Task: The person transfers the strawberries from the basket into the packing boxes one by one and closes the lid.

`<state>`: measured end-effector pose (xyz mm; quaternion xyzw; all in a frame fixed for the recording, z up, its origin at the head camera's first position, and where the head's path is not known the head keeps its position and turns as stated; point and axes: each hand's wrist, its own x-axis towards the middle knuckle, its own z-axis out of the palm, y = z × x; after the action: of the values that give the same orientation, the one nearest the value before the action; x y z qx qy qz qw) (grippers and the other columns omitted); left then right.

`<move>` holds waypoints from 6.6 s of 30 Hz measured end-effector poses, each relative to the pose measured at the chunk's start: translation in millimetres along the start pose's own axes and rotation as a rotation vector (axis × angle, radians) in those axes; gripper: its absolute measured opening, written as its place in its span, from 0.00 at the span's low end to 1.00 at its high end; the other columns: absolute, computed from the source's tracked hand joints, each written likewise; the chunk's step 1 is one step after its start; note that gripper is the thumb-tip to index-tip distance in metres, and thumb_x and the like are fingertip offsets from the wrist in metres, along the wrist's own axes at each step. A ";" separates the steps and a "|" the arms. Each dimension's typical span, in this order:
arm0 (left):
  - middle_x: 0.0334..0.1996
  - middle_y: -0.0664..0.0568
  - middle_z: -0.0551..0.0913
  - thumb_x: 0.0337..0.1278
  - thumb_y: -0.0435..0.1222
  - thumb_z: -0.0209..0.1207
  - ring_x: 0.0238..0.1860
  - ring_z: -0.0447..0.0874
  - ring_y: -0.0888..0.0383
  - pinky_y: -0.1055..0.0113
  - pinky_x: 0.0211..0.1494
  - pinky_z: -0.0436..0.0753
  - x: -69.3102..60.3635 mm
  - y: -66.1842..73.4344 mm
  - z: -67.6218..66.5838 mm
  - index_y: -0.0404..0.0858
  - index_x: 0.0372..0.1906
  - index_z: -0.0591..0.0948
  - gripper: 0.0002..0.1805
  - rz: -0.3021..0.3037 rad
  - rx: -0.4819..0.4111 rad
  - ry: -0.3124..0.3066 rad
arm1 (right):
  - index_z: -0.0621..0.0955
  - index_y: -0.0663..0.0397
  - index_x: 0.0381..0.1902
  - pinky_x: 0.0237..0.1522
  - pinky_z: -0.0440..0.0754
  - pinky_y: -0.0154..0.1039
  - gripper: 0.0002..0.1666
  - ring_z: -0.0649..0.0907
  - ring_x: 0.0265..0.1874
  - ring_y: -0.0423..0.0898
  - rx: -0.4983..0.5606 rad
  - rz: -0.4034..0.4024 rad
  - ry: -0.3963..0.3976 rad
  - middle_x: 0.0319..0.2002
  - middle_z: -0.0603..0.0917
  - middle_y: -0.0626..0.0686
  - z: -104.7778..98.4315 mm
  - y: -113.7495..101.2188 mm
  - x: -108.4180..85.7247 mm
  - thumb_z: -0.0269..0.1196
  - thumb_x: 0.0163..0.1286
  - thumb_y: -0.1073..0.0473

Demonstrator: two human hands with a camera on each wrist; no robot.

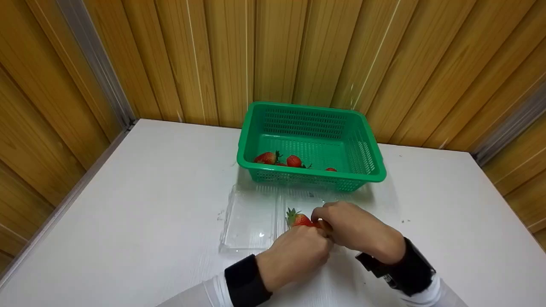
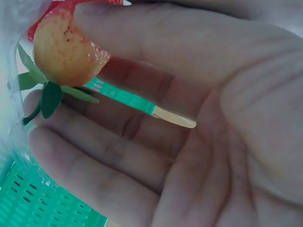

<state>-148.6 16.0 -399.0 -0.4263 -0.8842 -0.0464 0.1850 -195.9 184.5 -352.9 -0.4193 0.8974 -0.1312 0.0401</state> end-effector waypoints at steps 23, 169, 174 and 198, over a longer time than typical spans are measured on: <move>0.25 0.61 0.82 0.63 0.36 0.71 0.25 0.78 0.68 0.75 0.27 0.77 -0.4 -1.0 2.8 0.46 0.27 0.85 0.09 -0.006 -0.015 0.036 | 0.83 0.48 0.26 0.29 0.73 0.37 0.16 0.74 0.24 0.38 -0.026 -0.036 -0.017 0.22 0.74 0.40 10.3 2.8 6.2 0.65 0.58 0.76; 0.27 0.60 0.86 0.63 0.39 0.74 0.28 0.86 0.65 0.74 0.33 0.82 3.0 -1.4 0.5 0.47 0.33 0.91 0.04 -0.053 -0.140 -0.087 | 0.80 0.69 0.65 0.61 0.79 0.61 0.27 0.82 0.60 0.64 0.251 0.500 0.327 0.60 0.83 0.68 -78.9 65.8 38.3 0.69 0.75 0.58; 0.28 0.60 0.86 0.63 0.39 0.75 0.28 0.85 0.66 0.75 0.33 0.82 3.0 -1.1 0.3 0.47 0.33 0.91 0.04 -0.050 -0.128 -0.083 | 0.79 0.70 0.66 0.61 0.79 0.62 0.28 0.81 0.60 0.65 0.236 0.519 0.312 0.60 0.83 0.70 -72.9 73.1 42.8 0.69 0.75 0.58; 0.28 0.61 0.86 0.64 0.38 0.74 0.29 0.85 0.67 0.77 0.34 0.81 3.8 -1.6 -0.2 0.47 0.34 0.91 0.03 -0.042 -0.147 -0.085 | 0.81 0.81 0.57 0.47 0.83 0.56 0.28 0.84 0.44 0.61 0.186 0.572 0.356 0.56 0.84 0.74 -38.2 93.3 71.7 0.71 0.72 0.59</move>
<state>-151.9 17.8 -397.3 -0.4217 -0.8942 -0.0972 0.1145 -318.4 194.8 -338.5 -0.1159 0.9557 -0.2669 -0.0437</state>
